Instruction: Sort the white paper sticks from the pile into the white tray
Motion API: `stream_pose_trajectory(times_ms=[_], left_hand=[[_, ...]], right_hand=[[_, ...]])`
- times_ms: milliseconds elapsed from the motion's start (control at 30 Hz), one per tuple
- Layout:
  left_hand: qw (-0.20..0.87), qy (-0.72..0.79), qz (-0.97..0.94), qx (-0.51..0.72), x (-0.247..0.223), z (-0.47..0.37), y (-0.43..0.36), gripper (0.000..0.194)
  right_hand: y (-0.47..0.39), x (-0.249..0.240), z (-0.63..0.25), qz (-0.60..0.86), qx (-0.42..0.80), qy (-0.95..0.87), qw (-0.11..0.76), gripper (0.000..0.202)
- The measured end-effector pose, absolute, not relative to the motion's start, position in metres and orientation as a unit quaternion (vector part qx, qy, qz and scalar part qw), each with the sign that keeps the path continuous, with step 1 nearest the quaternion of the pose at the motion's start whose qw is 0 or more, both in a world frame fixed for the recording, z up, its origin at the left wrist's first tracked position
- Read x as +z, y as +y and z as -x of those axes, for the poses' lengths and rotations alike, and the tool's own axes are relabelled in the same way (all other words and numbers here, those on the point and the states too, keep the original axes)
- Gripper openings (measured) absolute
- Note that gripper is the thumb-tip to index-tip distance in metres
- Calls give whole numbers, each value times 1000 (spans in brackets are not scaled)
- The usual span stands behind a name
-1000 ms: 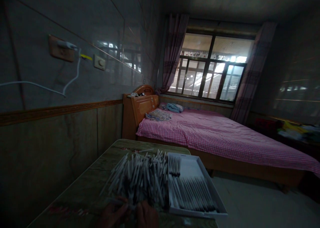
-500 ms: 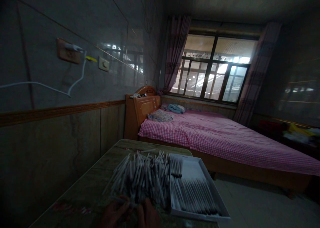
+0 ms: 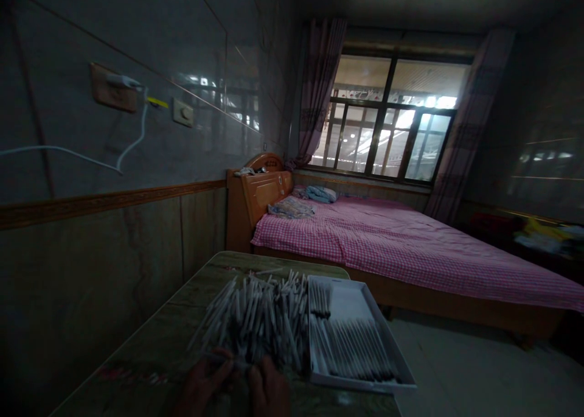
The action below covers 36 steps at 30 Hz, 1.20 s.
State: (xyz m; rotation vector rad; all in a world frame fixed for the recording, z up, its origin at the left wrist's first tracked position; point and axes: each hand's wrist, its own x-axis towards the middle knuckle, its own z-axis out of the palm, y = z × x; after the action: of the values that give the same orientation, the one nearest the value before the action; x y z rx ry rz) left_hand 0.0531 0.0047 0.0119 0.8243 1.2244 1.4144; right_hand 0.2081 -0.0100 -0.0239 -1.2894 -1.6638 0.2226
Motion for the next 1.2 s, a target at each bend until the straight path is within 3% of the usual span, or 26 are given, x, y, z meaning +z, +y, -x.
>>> stream_pose_trajectory(times_ms=[133, 400, 567, 700, 867, 1200], left_hand=[[518, 516, -364, 577, 19, -50, 3, 54], [490, 519, -424, 557, 7, -47, 7, 45], [392, 568, -503, 520, 15, -27, 3, 33], [311, 571, -653, 389, 27, -3, -3, 11], [266, 579, -730, 248, 27, 1, -7, 25], [259, 559, -755, 225, 20, -2, -6, 20]], right_hand=[[-8, -30, -204, 517, 165, -658, 522, 58], [-2, -33, -207, 453, 271, -673, 518, 55], [5, -30, -218, 486, 283, -640, 523, 53], [8, -26, -221, 543, 268, -559, 566, 60], [7, -19, -218, 521, 289, -551, 585, 50], [12, -35, -220, 549, 349, -461, 604, 56]])
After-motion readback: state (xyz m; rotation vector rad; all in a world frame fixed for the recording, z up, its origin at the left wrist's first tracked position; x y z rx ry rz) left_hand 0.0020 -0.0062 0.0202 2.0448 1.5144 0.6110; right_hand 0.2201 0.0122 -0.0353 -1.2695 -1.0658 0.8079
